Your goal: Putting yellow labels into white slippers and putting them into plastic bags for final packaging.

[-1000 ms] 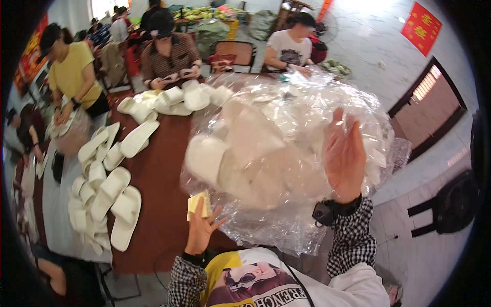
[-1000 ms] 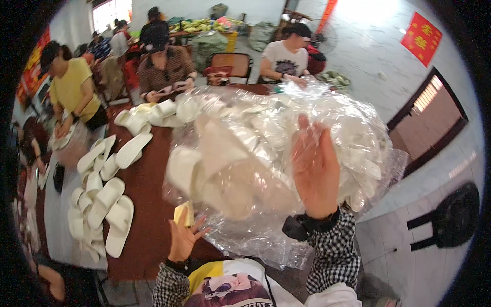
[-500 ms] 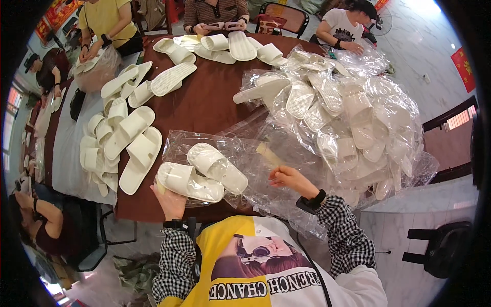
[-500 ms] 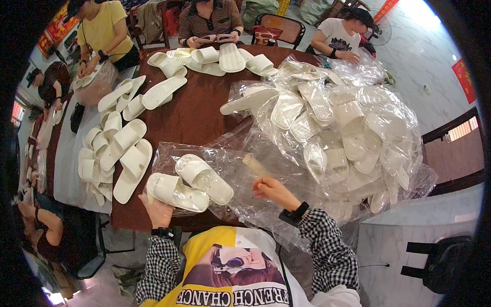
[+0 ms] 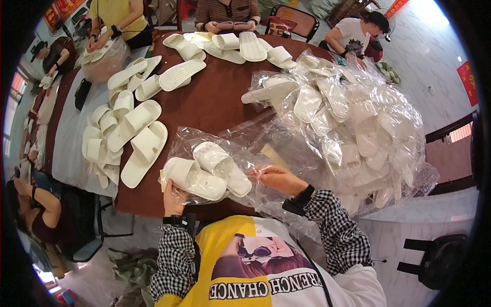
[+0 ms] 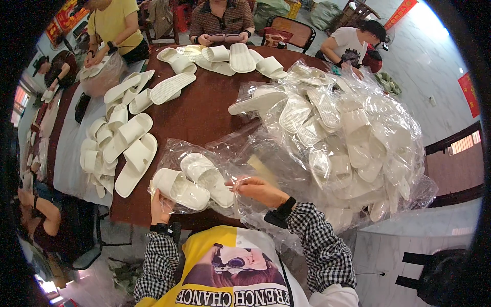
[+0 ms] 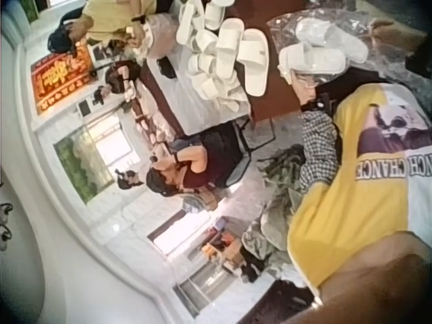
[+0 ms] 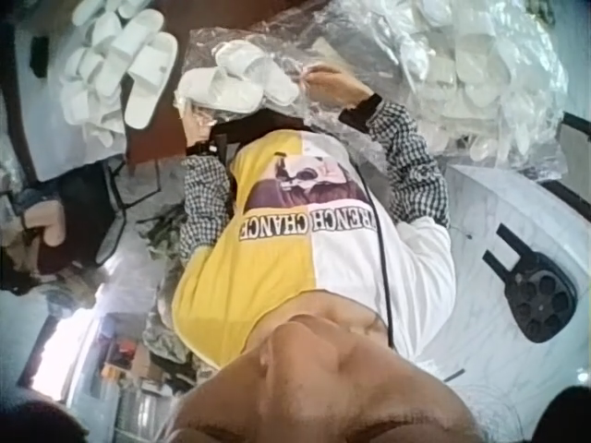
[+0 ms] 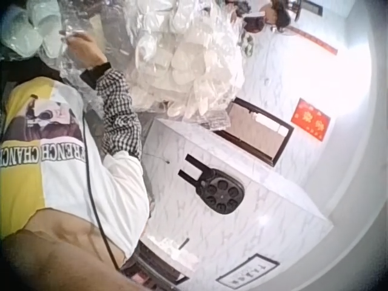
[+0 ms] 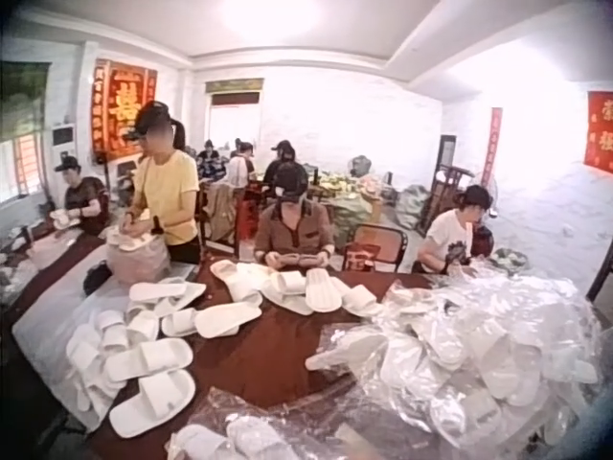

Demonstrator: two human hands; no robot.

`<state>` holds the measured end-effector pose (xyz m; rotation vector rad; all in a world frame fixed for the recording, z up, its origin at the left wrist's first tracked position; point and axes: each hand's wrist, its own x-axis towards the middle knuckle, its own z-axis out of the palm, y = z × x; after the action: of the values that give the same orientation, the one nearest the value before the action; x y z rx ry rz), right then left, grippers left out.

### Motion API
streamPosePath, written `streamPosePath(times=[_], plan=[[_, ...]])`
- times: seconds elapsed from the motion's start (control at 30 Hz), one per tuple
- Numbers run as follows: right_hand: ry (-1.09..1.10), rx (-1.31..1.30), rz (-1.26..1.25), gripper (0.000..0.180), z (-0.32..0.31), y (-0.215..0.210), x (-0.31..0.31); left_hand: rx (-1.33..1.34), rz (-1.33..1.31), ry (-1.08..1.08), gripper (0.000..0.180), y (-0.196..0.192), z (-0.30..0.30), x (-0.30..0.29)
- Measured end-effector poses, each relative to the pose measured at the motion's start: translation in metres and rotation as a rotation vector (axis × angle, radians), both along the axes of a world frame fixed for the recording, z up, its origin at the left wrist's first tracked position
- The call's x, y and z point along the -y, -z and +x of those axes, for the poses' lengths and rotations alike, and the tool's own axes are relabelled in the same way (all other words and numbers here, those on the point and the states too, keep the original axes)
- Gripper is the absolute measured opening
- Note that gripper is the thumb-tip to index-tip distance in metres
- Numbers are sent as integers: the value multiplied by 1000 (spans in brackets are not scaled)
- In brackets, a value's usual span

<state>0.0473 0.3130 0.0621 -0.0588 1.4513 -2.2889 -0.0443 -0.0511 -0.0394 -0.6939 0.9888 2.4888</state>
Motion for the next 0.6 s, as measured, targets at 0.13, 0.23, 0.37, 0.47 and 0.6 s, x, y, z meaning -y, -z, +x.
streamPosePath(times=[0.13,0.23,0.37,0.47,0.6], plan=[[-28,156,2,27,-9,7,13,56,25,17,39,9,0,2],[-52,-137,534,37,-12,56,20,32,-33,38,40,-6,1,-8],[30,-133,786,48,-24,107,26,-156,-260,144,39,-11,4,-14],[194,-141,1045,55,-20,122,42,-88,-220,124,41,-18,4,-22],[68,-22,984,62,-25,95,46,-85,-200,112,40,-15,9,-19]])
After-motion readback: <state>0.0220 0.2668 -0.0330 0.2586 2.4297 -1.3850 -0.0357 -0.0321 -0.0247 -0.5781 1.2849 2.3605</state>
